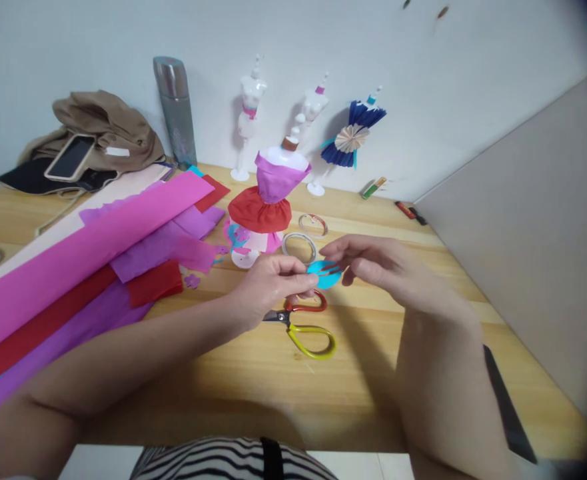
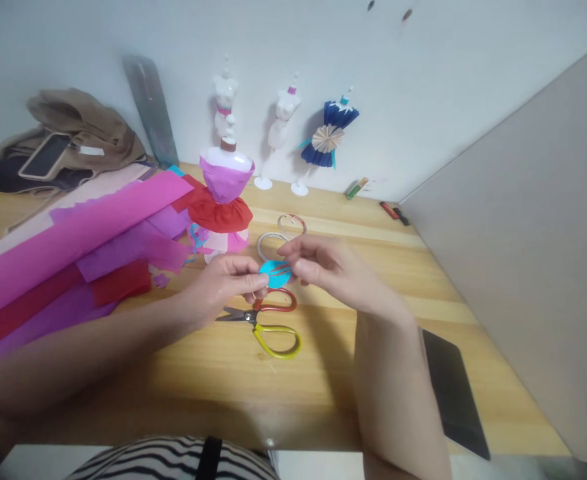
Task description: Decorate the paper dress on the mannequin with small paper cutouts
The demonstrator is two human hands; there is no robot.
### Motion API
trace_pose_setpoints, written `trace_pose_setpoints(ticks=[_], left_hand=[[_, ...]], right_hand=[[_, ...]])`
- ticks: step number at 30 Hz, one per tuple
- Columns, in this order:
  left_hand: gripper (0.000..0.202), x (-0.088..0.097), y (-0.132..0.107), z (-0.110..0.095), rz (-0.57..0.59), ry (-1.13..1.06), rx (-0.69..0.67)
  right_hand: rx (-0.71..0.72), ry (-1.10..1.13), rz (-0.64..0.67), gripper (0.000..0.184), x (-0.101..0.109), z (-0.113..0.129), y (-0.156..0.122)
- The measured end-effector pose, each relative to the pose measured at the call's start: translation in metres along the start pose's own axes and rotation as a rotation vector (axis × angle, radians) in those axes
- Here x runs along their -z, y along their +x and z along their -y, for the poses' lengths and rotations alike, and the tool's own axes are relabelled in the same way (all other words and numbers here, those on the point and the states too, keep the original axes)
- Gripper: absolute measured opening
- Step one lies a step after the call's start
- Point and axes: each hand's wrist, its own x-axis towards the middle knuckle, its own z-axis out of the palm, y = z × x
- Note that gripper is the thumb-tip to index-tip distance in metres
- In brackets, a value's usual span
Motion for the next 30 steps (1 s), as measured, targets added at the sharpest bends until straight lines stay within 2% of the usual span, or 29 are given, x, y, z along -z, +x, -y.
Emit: trace_pose_setpoints(ticks=[4, 6, 9, 12, 18, 22, 27, 30], left_hand=[[0.019, -0.001, -0.002, 0.007, -0.078, -0.083, -0.15], [0.021, -0.002, -0.002, 0.009, -0.112, -0.113, -0.181], [0.021, -0.004, -0.004, 0.009, -0.138, -0.136, -0.182], [0.026, -0.002, -0.004, 0.008, -0.098, -0.147, -0.173], [0.046, 0.007, -0.002, 0.006, 0.025, -0.15, -0.191], [0.033, 0.008, -0.002, -0.005, 0.077, -0.01, -0.111], [0.009, 0.008, -0.003, -0.017, 0.166, 0.084, -0.031], [0.01, 0.01, -0.005, -0.019, 0.191, 0.159, -0.017]], right_hand=[[0.001, 0.124, 0.148, 0.045, -0.015, 0.004, 0.006], [-0.01, 0.163, 0.104, 0.041, -0.025, 0.007, 0.009], [-0.03, 0.143, -0.031, 0.038, -0.032, 0.008, 0.011], [-0.059, 0.127, -0.06, 0.036, -0.031, 0.01, 0.01], [-0.203, 0.151, 0.066, 0.035, -0.024, 0.011, 0.007], [-0.259, 0.197, 0.145, 0.036, -0.024, 0.008, 0.009], [-0.246, 0.209, 0.215, 0.032, -0.027, 0.01, 0.01], [-0.207, 0.15, 0.193, 0.035, -0.029, 0.011, 0.009]])
